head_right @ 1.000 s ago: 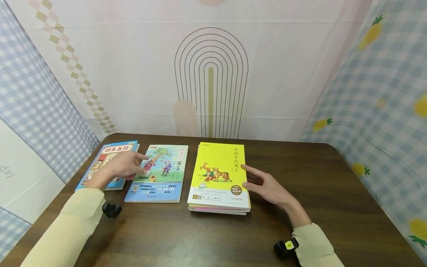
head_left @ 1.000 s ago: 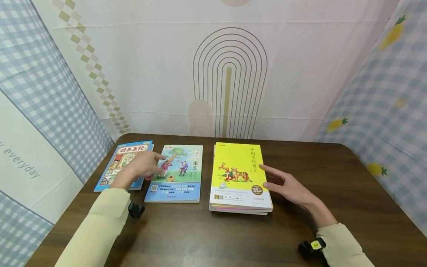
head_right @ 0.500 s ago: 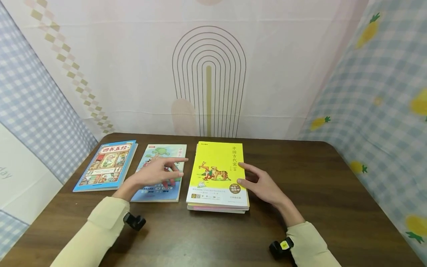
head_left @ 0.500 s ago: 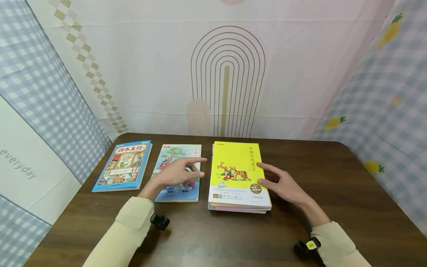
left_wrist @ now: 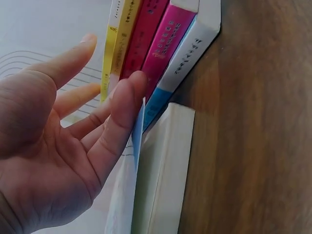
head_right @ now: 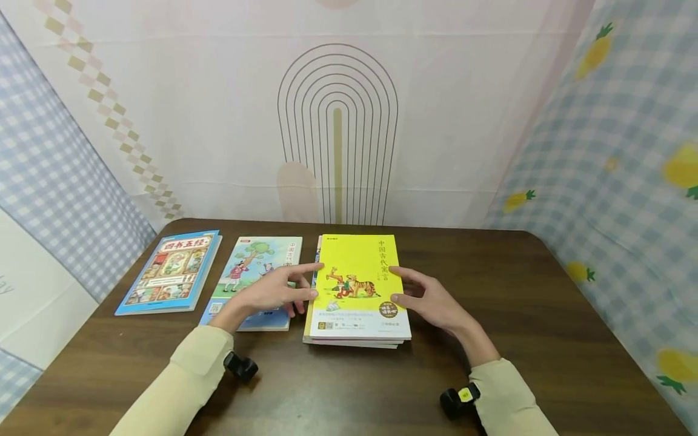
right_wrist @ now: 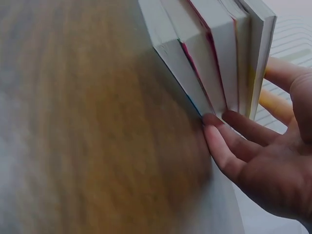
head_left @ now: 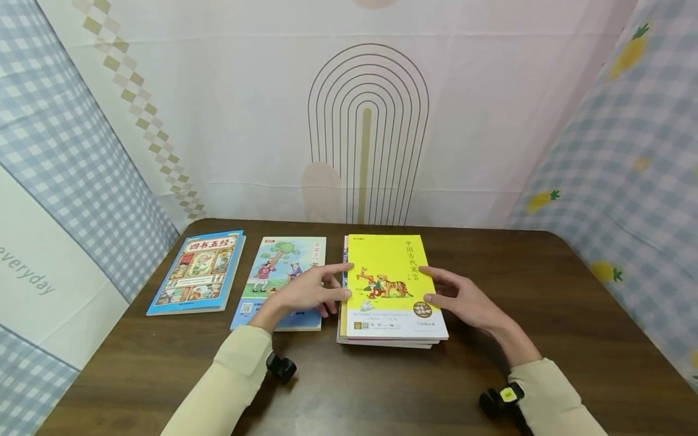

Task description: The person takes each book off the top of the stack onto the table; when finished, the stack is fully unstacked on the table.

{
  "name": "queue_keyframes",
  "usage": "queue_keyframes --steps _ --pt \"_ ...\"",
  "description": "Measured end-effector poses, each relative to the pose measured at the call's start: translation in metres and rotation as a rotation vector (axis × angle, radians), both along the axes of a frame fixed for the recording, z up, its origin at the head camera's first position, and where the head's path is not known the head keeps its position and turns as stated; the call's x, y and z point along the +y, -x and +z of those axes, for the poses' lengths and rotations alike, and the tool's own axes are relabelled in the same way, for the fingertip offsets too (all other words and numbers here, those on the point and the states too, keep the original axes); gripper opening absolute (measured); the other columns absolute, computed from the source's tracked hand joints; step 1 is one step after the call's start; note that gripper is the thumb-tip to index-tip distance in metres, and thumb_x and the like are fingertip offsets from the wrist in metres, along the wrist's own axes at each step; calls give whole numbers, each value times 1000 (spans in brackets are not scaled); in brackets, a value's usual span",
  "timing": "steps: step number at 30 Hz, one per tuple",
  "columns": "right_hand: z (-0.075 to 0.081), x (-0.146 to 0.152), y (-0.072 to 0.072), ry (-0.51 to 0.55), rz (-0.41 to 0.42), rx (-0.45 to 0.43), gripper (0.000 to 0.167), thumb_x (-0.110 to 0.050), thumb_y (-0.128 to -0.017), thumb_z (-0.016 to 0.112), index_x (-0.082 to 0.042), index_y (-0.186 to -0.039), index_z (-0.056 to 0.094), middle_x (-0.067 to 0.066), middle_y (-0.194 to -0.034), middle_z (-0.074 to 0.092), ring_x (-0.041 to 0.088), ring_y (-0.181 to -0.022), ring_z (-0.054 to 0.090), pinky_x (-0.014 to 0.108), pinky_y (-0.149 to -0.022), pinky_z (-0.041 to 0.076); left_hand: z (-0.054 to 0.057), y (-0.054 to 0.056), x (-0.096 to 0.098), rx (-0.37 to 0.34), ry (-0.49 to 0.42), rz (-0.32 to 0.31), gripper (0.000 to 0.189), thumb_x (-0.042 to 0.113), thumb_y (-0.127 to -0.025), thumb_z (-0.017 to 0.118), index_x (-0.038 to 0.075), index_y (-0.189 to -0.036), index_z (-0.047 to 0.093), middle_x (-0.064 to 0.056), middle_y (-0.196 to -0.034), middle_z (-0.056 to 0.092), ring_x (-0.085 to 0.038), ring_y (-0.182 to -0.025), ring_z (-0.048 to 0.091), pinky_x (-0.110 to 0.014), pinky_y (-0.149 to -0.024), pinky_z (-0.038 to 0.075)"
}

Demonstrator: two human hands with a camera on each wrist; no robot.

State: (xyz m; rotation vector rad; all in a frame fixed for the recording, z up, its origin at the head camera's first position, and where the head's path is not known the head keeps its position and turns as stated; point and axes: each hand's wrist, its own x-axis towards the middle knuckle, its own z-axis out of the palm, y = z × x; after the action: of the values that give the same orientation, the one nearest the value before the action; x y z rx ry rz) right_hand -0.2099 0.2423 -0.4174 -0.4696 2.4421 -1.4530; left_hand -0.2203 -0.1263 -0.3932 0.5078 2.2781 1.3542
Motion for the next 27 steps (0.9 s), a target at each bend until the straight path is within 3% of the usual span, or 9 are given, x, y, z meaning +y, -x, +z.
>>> queue_keyframes --steps 13,27 --pt "3 30 7 20 69 -133 67 -26 -101 73 -18 -162 45 26 -157 49 31 -117 64 30 -92 59 -11 3 8 -12 -11 27 83 24 -98 79 21 -167 34 -12 -98 63 -22 -73 70 -37 -64 63" --pt "-1 30 10 208 74 -272 70 -19 -103 70 -12 -164 39 21 -147 59 27 -110 73 40 -87 65 -12 4 6 -57 -13 45 86 30 -95 81 24 -167 35 -13 -97 64 -24 -73 71 -38 -64 64"
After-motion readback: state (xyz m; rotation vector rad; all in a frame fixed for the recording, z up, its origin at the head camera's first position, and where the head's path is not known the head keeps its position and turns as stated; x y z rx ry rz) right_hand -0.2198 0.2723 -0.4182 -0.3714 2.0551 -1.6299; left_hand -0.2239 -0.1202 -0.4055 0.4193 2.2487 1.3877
